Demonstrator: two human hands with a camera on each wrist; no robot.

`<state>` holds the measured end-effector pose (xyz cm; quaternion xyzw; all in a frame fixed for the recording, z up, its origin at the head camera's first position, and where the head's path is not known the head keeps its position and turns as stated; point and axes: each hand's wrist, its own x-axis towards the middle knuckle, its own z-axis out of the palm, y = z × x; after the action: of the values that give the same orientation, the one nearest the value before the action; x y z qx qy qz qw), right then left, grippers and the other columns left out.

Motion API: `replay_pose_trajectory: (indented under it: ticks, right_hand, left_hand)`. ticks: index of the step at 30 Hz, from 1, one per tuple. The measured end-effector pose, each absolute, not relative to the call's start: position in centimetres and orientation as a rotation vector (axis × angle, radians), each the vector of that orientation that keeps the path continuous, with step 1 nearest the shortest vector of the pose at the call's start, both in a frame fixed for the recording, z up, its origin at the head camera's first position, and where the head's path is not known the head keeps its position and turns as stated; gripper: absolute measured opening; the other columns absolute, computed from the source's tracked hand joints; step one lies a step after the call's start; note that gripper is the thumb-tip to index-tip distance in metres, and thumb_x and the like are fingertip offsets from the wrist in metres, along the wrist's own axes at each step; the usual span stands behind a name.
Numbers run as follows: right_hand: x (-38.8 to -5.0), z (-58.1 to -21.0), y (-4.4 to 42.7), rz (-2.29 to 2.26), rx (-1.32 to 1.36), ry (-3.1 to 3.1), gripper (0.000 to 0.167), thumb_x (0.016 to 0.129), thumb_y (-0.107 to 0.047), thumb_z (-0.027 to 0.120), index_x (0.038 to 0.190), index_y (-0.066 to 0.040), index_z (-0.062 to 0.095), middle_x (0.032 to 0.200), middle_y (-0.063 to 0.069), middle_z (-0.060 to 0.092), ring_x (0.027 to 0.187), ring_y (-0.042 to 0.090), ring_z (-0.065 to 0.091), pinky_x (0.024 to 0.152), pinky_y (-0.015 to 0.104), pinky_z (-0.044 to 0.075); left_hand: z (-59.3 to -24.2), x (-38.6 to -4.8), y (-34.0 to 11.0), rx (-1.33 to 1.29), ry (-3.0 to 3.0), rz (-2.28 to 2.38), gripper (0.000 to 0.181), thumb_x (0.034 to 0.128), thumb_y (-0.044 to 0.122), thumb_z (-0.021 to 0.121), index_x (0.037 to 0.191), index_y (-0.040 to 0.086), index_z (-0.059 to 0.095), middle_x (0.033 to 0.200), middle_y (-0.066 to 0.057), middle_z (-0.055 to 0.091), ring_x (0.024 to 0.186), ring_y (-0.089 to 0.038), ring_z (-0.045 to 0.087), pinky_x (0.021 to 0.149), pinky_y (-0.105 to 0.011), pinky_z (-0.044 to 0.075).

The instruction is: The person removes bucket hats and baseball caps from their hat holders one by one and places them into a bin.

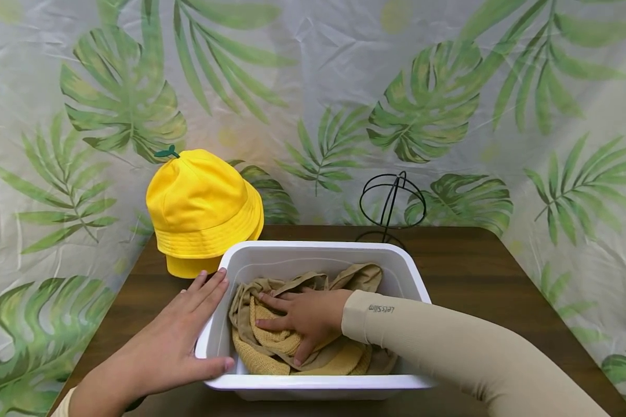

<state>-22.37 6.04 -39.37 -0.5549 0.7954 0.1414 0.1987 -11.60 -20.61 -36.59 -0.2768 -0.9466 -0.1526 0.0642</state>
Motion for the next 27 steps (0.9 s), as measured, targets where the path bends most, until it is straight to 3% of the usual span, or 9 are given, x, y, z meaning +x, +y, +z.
replay_pose_trajectory:
  ticks: [3, 15, 21, 27]
  right_hand:
    - [-22.1, -39.8, 5.9, 0.436, -1.552, 2.231, 0.093, 0.083, -0.079, 0.046, 0.157, -0.044, 0.0, 0.164, 0.0, -0.018, 0.15, 0.02, 0.008, 0.112, 0.051, 0.029]
    - [-22.2, -41.2, 5.8, 0.487, -1.568, 2.211, 0.093, 0.086, -0.078, 0.036, 0.156, -0.039, -0.011, 0.162, 0.004, -0.025, 0.151, 0.022, 0.0, 0.113, 0.053, 0.028]
    - [-22.6, -41.2, 6.1, 0.41, -1.579, 2.202, 0.093, 0.086, -0.077, 0.039, 0.157, -0.04, -0.008, 0.162, 0.003, -0.025, 0.151, 0.022, 0.002, 0.113, 0.054, 0.028]
    - [-23.0, -40.0, 5.8, 0.417, -1.537, 2.197, 0.094, 0.083, -0.077, 0.046, 0.158, -0.041, 0.003, 0.164, 0.0, -0.018, 0.15, 0.018, 0.009, 0.115, 0.042, 0.028]
  left_hand:
    - [-36.3, -11.5, -20.6, -0.825, -2.884, -0.42, 0.105, 0.0816, 0.069, 0.064, 0.158, 0.01, 0.025, 0.165, -0.002, 0.017, 0.15, -0.035, 0.013, 0.11, -0.061, 0.025]
    - [-35.6, -11.5, -20.8, -0.848, -2.892, -0.353, 0.102, 0.0838, 0.071, 0.06, 0.157, 0.006, 0.028, 0.164, -0.005, 0.02, 0.148, -0.038, 0.017, 0.109, -0.063, 0.025]
    - [-35.8, -11.4, -20.7, -0.85, -2.875, -0.356, 0.102, 0.084, 0.068, 0.061, 0.157, 0.006, 0.028, 0.164, -0.005, 0.02, 0.148, -0.038, 0.017, 0.108, -0.063, 0.026]
    - [-35.9, -11.5, -20.6, -0.842, -2.895, -0.355, 0.102, 0.0841, 0.071, 0.059, 0.157, 0.006, 0.028, 0.165, -0.005, 0.018, 0.149, -0.037, 0.016, 0.109, -0.063, 0.025]
